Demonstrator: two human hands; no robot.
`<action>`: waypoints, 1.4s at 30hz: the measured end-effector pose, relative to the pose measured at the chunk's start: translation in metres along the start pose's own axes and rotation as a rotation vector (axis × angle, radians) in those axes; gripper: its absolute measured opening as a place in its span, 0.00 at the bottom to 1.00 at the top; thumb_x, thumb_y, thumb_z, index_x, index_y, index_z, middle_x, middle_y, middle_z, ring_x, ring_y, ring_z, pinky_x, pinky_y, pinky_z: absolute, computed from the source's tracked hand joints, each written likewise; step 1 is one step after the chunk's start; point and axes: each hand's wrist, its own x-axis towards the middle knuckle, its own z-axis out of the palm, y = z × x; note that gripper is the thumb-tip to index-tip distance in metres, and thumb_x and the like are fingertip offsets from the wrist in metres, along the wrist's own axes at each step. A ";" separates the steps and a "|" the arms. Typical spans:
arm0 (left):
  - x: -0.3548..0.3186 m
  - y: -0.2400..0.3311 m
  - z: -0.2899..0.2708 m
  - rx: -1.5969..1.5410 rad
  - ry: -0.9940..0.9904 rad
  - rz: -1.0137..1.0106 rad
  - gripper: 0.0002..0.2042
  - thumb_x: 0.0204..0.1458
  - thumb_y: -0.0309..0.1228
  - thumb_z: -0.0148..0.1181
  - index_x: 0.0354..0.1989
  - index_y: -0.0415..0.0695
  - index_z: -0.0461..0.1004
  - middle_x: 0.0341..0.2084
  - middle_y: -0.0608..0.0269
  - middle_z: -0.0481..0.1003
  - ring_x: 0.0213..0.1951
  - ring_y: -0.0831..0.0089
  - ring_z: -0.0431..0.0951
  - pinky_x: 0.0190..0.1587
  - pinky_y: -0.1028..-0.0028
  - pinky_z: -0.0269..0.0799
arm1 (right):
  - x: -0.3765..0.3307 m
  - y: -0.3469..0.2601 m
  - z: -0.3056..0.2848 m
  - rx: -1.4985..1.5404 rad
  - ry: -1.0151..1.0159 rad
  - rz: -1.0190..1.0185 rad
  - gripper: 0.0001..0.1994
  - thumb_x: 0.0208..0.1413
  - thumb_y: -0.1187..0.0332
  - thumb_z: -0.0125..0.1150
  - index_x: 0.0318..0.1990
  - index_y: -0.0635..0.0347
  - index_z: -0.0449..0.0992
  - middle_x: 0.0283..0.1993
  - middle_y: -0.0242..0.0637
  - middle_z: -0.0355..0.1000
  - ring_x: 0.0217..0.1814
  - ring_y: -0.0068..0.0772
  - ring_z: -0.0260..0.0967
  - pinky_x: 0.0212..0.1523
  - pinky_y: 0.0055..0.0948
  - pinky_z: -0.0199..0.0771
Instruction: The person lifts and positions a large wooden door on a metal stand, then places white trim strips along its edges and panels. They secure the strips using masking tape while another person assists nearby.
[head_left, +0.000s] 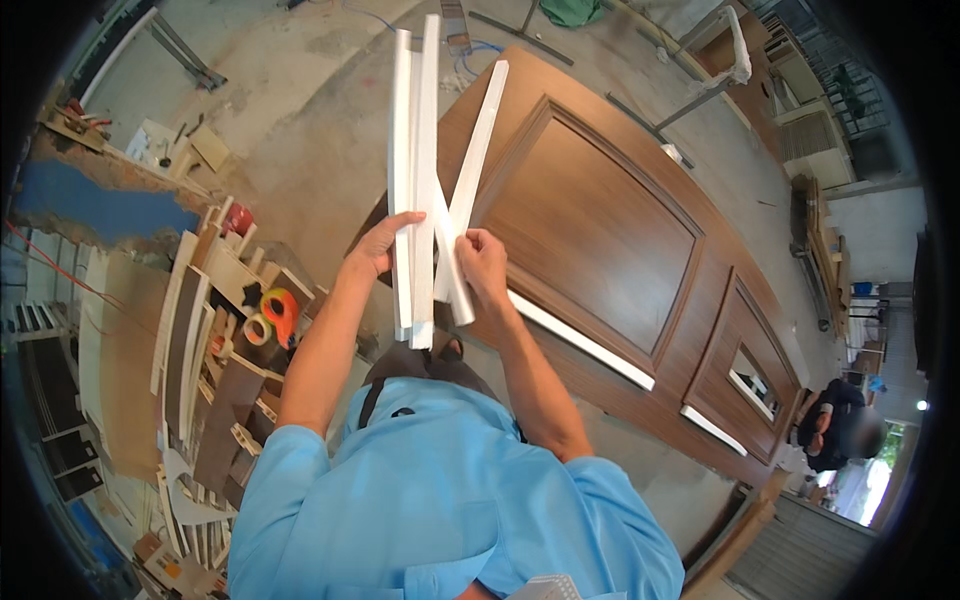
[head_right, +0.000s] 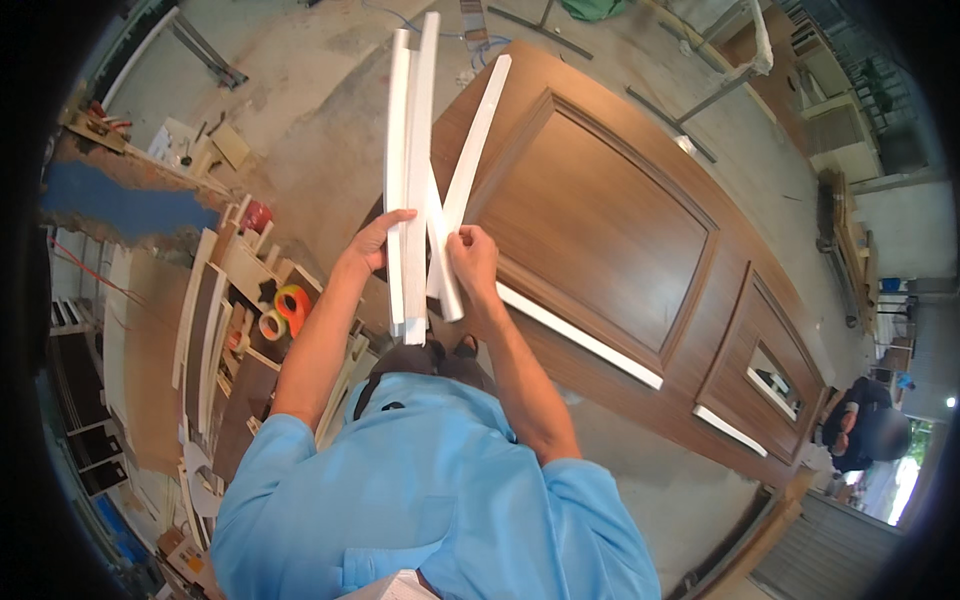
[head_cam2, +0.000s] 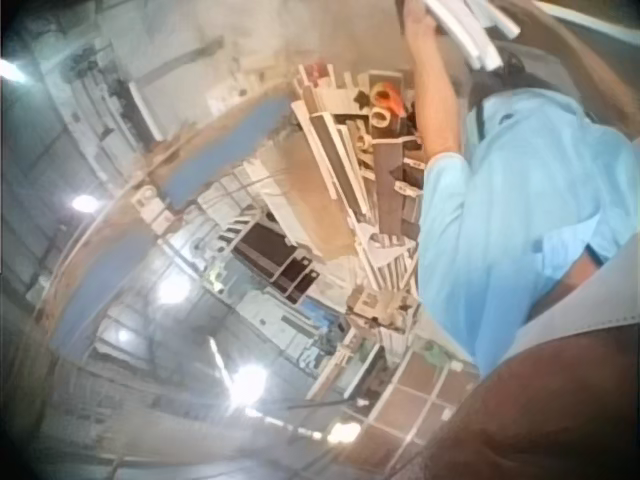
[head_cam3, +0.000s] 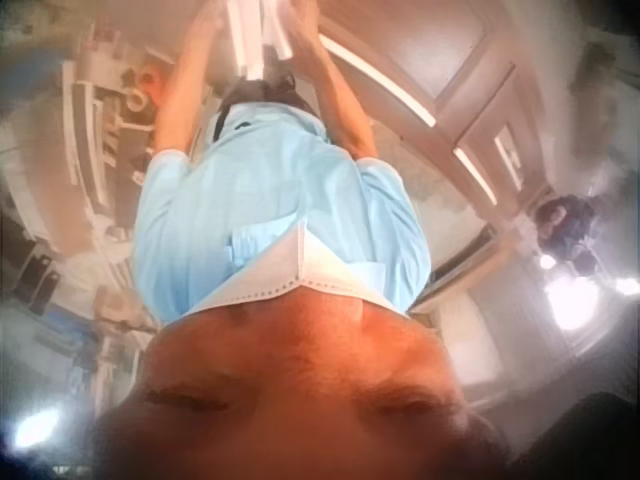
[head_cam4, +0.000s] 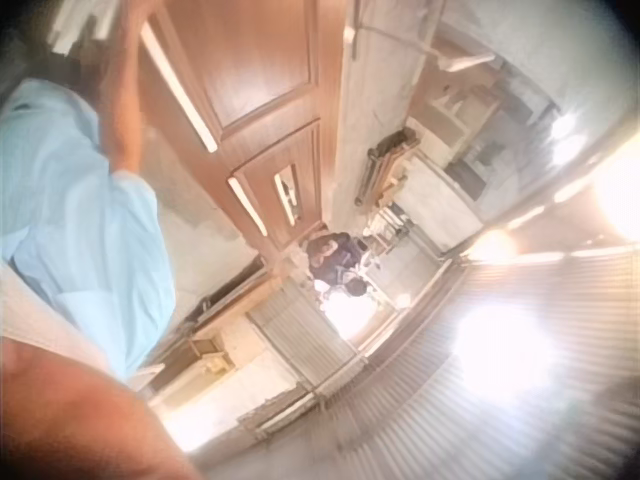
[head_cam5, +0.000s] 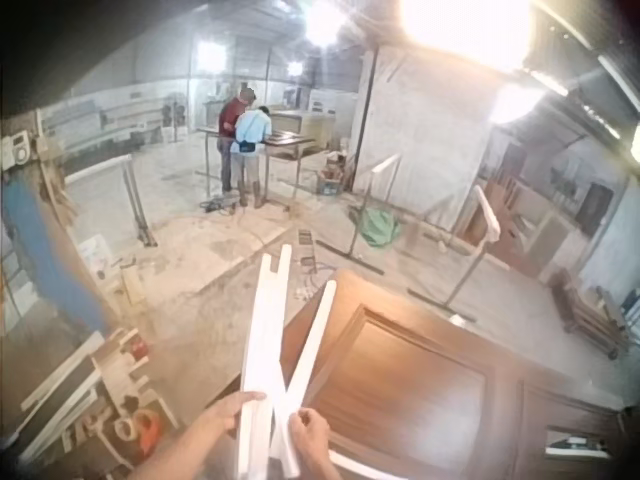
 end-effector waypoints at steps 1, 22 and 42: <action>0.006 0.005 -0.002 0.046 0.044 0.018 0.31 0.47 0.40 0.71 0.55 0.33 0.69 0.45 0.49 0.78 0.46 0.62 0.81 0.50 0.63 0.79 | -0.001 0.001 0.007 0.110 -0.016 -0.020 0.12 0.57 0.69 0.60 0.43 0.71 0.77 0.32 0.36 0.77 0.29 0.22 0.71 0.28 0.26 0.72; 0.093 0.104 -0.027 0.394 -0.164 -0.240 0.30 0.48 0.36 0.71 0.58 0.36 0.67 0.47 0.55 0.76 0.47 0.66 0.79 0.51 0.68 0.77 | 0.025 -0.050 0.073 -0.385 0.502 0.095 0.20 0.55 0.70 0.64 0.56 0.62 0.71 0.49 0.45 0.69 0.37 0.47 0.75 0.39 0.43 0.76; 0.118 0.146 -0.023 0.641 -0.073 -0.267 0.26 0.50 0.40 0.68 0.54 0.39 0.69 0.41 0.59 0.77 0.42 0.68 0.79 0.45 0.65 0.79 | 0.027 -0.059 0.079 -0.502 0.545 0.130 0.23 0.52 0.71 0.67 0.56 0.59 0.68 0.49 0.44 0.65 0.49 0.52 0.70 0.43 0.47 0.75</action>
